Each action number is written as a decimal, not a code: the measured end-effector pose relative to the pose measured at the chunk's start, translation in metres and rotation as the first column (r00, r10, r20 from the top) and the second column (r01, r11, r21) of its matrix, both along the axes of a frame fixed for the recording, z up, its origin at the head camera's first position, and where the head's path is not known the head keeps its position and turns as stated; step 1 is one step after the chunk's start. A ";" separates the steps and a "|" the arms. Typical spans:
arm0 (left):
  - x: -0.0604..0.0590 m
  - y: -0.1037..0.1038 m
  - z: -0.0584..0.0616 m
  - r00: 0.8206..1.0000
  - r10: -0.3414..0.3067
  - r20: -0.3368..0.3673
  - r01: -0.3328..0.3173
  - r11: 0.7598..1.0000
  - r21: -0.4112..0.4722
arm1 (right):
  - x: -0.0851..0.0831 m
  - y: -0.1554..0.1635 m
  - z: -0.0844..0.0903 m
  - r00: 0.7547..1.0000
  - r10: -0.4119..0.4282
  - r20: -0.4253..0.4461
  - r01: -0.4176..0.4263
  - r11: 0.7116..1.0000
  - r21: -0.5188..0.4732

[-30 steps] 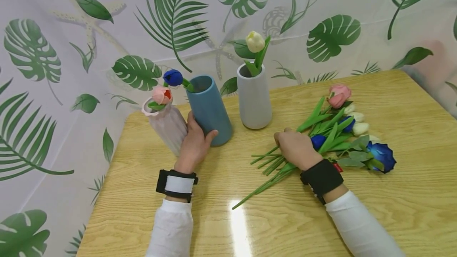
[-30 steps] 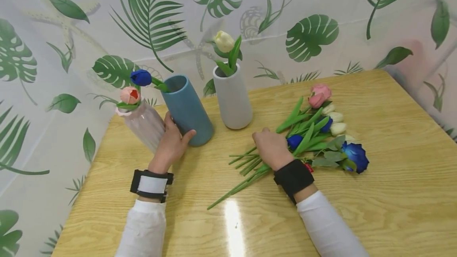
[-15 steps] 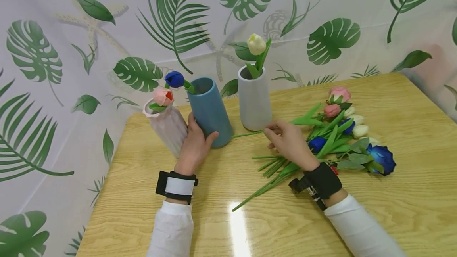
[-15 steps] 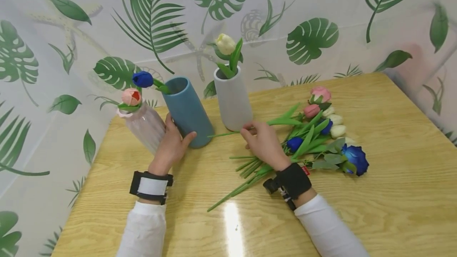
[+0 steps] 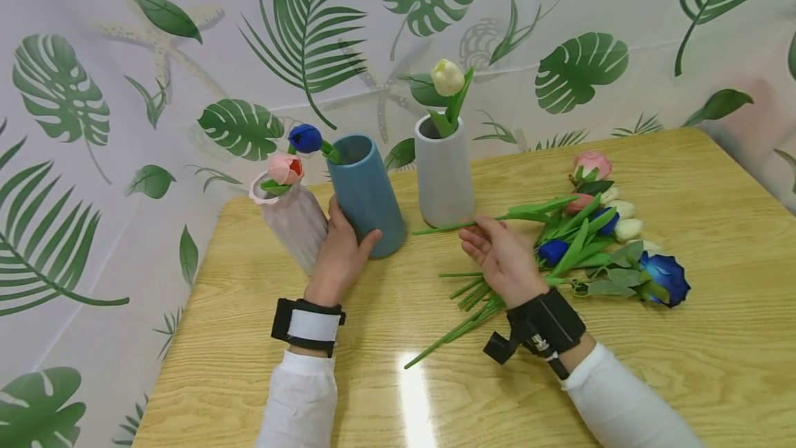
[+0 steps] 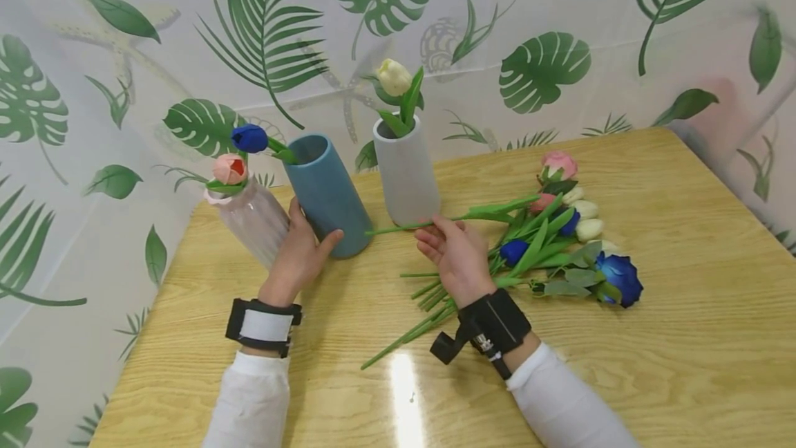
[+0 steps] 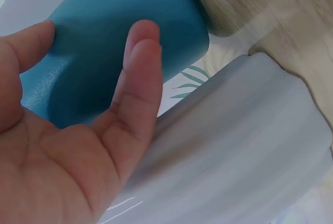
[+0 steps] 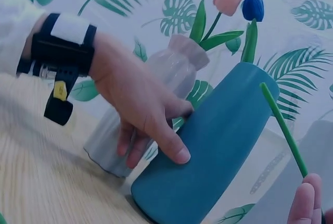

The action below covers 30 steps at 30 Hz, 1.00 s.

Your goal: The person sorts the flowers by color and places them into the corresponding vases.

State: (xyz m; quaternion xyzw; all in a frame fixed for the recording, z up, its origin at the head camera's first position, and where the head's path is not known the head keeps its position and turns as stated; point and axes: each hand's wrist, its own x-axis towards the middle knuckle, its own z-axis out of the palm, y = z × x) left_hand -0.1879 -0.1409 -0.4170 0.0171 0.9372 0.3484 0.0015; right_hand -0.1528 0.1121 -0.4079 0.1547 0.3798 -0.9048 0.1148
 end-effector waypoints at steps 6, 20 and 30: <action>0.001 0.001 0.002 1.000 0.005 0.009 -0.005 1.000 0.001 | 0.000 0.002 0.002 0.997 0.017 0.078 -0.014 0.999 -0.036; 0.004 0.000 0.005 1.000 -0.001 0.007 0.002 0.996 -0.092 | 0.004 -0.003 0.006 0.990 0.076 -0.116 -0.071 0.996 0.047; 0.013 -0.035 0.028 0.940 -0.218 0.262 0.273 0.942 -0.195 | 0.009 -0.010 0.013 0.987 0.031 -0.160 -0.021 0.998 0.066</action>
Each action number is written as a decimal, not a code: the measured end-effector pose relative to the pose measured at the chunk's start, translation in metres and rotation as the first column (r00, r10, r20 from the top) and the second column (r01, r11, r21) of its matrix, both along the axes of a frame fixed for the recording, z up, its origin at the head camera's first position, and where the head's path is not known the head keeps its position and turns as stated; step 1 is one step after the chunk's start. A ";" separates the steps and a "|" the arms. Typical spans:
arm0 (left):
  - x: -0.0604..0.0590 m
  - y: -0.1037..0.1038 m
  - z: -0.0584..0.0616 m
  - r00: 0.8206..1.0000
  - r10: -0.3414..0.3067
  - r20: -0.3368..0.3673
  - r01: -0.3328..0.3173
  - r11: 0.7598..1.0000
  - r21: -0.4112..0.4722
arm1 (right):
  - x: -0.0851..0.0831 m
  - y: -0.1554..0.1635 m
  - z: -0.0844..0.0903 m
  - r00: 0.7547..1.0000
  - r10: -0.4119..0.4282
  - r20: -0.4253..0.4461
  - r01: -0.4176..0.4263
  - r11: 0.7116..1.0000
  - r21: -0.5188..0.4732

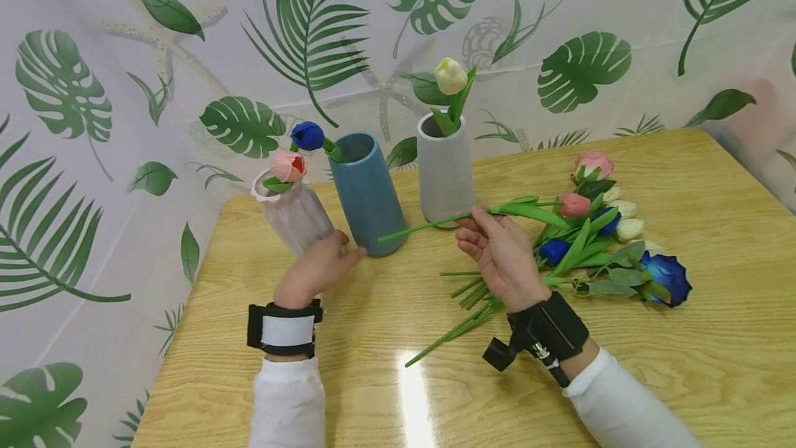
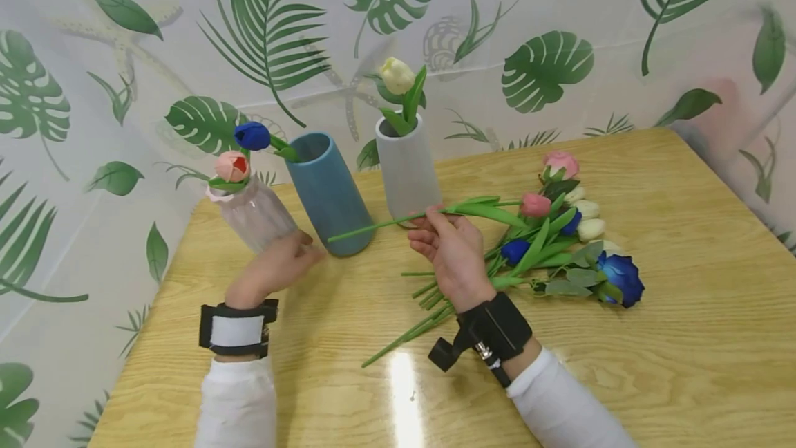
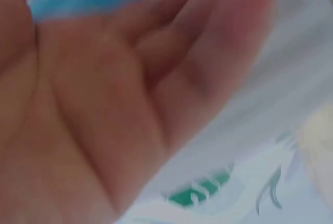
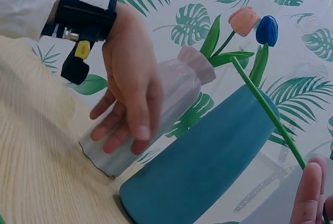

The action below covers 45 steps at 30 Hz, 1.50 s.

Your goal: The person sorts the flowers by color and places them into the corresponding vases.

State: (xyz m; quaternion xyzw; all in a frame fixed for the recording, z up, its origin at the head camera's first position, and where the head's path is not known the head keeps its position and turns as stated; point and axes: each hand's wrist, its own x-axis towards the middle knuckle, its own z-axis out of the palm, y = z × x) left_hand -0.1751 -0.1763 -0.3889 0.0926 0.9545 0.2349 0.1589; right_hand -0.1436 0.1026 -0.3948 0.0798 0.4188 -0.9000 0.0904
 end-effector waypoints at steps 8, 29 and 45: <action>0.004 -0.040 0.010 0.980 -0.180 0.088 0.173 0.982 0.082 | 0.002 0.000 0.002 1.000 -0.020 -0.013 0.020 1.000 -0.017; -0.001 -0.078 0.004 0.986 0.154 0.062 -0.166 0.929 0.330 | 0.019 -0.048 0.004 0.617 -0.152 -0.772 0.432 0.886 0.171; -0.003 -0.081 0.004 0.979 0.204 0.008 -0.192 0.908 0.373 | 0.010 -0.098 0.020 0.435 -0.059 -0.899 0.414 0.899 0.141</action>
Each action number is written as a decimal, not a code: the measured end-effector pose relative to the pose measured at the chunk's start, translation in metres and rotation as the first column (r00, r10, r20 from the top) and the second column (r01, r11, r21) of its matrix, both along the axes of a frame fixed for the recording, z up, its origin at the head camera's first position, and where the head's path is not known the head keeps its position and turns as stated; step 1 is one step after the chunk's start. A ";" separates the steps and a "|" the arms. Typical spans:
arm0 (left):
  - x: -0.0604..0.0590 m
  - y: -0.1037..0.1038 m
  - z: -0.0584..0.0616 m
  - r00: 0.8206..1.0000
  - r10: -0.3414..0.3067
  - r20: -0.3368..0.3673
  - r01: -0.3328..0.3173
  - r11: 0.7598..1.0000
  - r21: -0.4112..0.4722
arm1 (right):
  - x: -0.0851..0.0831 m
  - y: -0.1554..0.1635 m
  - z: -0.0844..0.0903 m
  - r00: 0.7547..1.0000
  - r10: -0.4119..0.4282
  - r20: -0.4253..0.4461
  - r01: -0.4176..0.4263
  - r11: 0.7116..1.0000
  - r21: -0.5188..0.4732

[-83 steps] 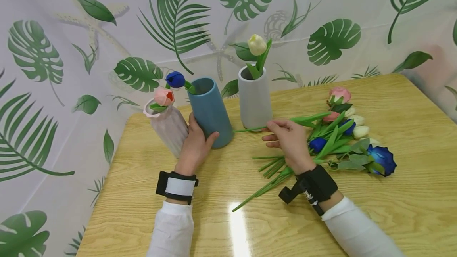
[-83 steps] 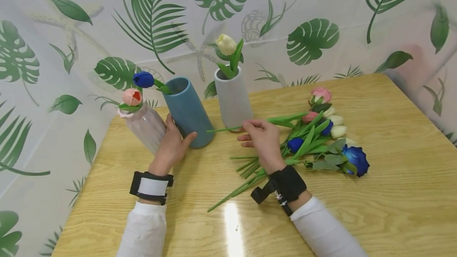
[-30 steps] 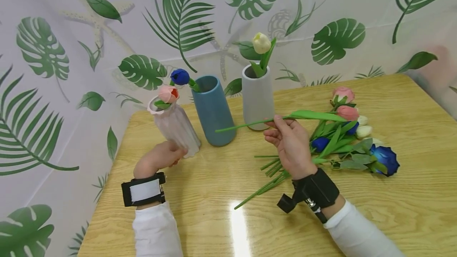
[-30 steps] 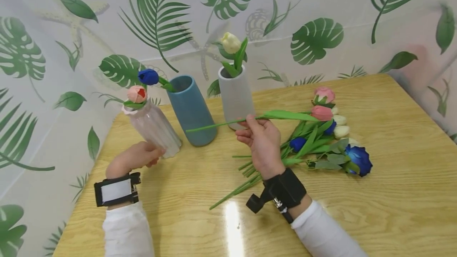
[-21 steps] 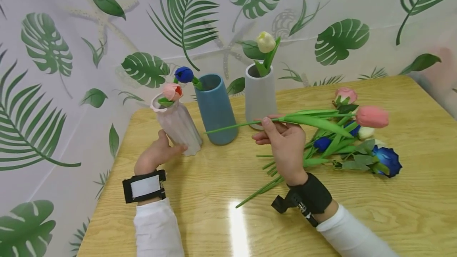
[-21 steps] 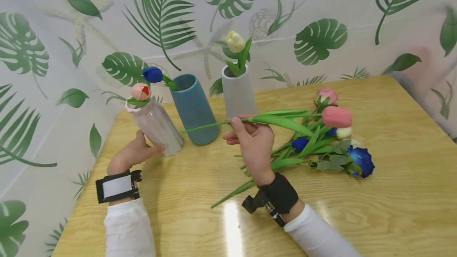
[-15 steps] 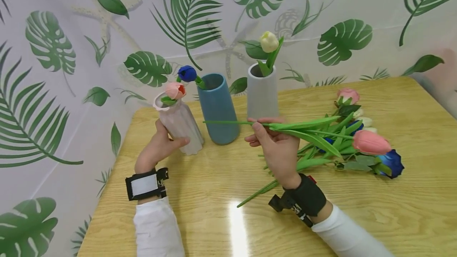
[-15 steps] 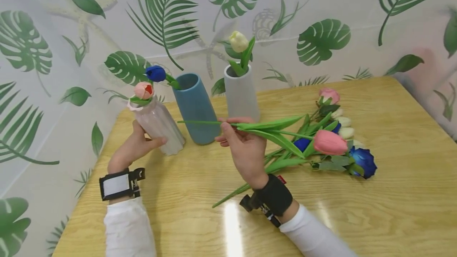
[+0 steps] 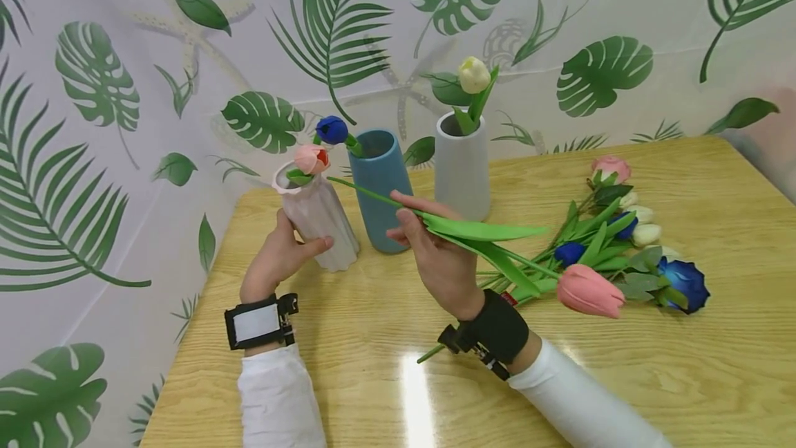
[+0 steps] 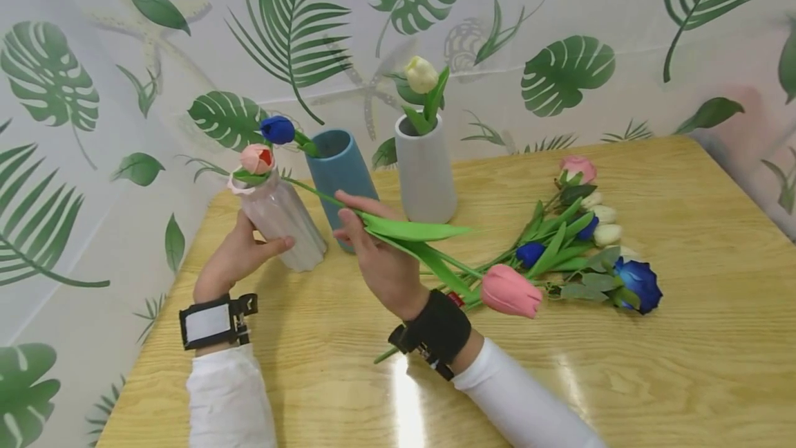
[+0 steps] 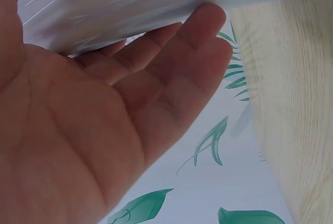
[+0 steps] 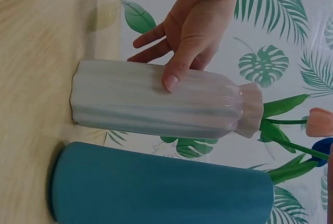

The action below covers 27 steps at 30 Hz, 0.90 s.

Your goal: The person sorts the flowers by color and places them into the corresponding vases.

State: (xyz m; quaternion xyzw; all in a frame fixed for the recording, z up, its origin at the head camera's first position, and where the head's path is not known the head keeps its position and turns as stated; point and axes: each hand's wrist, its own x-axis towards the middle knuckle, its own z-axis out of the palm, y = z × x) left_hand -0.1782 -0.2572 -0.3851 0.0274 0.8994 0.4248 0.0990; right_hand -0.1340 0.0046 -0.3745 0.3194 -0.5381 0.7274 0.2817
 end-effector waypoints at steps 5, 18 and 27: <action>-0.001 0.000 -0.003 1.000 -0.014 -0.019 0.015 0.999 0.035 | -0.013 -0.015 0.008 1.000 0.008 0.018 -0.009 0.998 0.069; 0.000 0.000 0.003 1.000 0.018 0.008 -0.018 1.000 -0.010 | -0.041 -0.049 0.048 0.963 -0.034 0.269 -0.055 0.947 0.318; 0.002 0.001 0.004 0.999 0.027 0.048 -0.026 0.999 -0.023 | -0.048 -0.058 0.068 0.979 -0.152 0.137 0.045 0.815 0.577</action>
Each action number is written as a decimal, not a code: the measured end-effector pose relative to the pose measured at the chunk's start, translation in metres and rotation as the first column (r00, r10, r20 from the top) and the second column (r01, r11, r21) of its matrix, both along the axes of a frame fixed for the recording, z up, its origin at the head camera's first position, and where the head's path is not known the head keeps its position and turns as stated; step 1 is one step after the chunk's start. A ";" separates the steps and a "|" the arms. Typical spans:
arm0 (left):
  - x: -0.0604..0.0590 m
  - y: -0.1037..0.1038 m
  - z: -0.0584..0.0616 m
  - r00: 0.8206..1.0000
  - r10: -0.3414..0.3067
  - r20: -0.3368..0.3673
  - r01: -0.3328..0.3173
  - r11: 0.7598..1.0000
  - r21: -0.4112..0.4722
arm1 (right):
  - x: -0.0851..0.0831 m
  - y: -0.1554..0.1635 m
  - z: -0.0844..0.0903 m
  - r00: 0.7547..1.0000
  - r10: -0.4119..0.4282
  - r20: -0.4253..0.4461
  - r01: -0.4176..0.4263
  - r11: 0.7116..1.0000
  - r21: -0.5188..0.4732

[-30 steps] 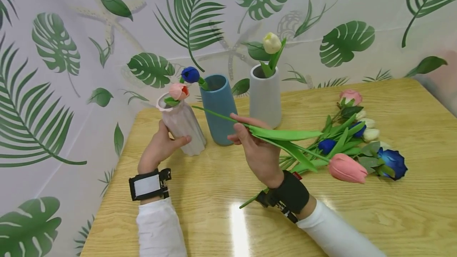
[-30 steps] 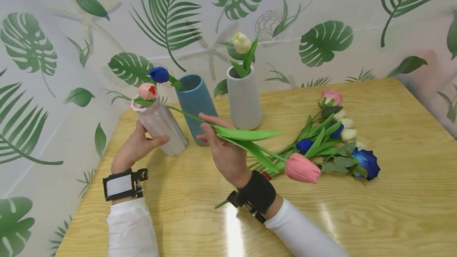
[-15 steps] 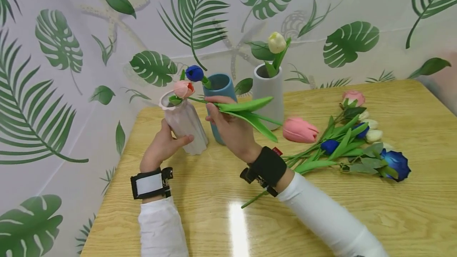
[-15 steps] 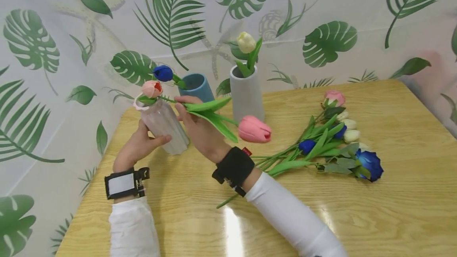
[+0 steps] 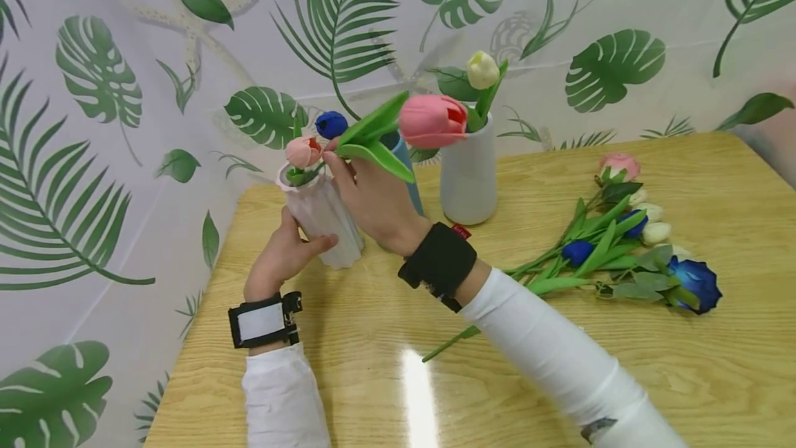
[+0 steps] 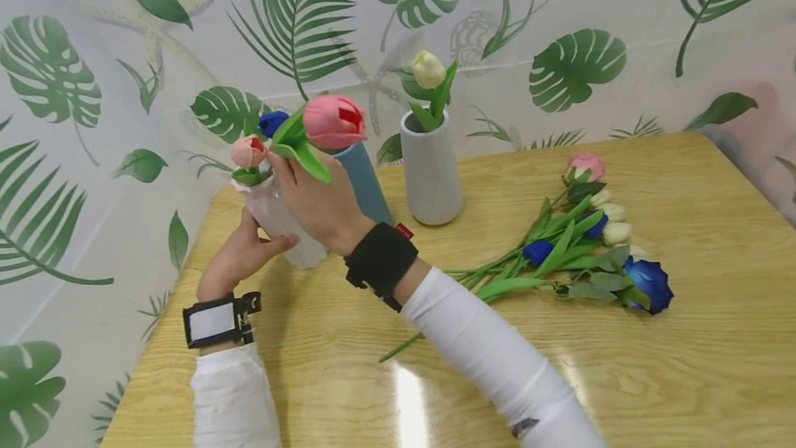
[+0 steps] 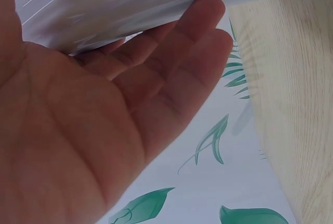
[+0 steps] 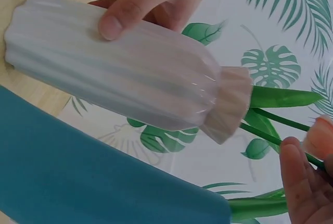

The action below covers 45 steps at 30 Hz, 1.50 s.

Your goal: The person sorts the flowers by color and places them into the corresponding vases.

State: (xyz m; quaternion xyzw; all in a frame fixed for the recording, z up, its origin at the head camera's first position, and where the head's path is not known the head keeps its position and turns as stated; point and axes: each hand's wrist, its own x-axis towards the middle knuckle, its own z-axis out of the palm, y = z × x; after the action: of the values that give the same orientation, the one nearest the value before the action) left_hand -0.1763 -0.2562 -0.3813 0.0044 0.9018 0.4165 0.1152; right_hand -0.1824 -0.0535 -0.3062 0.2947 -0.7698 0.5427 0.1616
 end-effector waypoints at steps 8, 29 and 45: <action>-0.001 0.000 -0.002 0.999 -0.008 -0.033 0.008 1.000 -0.011 | -0.013 -0.018 -0.012 0.994 -0.106 0.011 0.098 0.951 0.292; 0.003 0.002 0.000 0.998 -0.052 -0.046 0.050 0.998 -0.047 | 0.015 -0.002 -0.058 0.994 0.045 0.097 -0.094 0.802 0.590; 0.011 0.014 0.013 0.975 -0.045 0.216 0.119 0.931 -0.344 | 0.038 0.092 -0.100 0.977 -0.055 0.207 -0.106 0.716 0.690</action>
State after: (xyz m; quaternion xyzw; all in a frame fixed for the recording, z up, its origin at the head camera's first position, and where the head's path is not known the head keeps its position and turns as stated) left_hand -0.1650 -0.2419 -0.3683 -0.0213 0.9444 0.2401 0.2234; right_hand -0.1440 0.0382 -0.4058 0.2845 -0.9258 0.2433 -0.0519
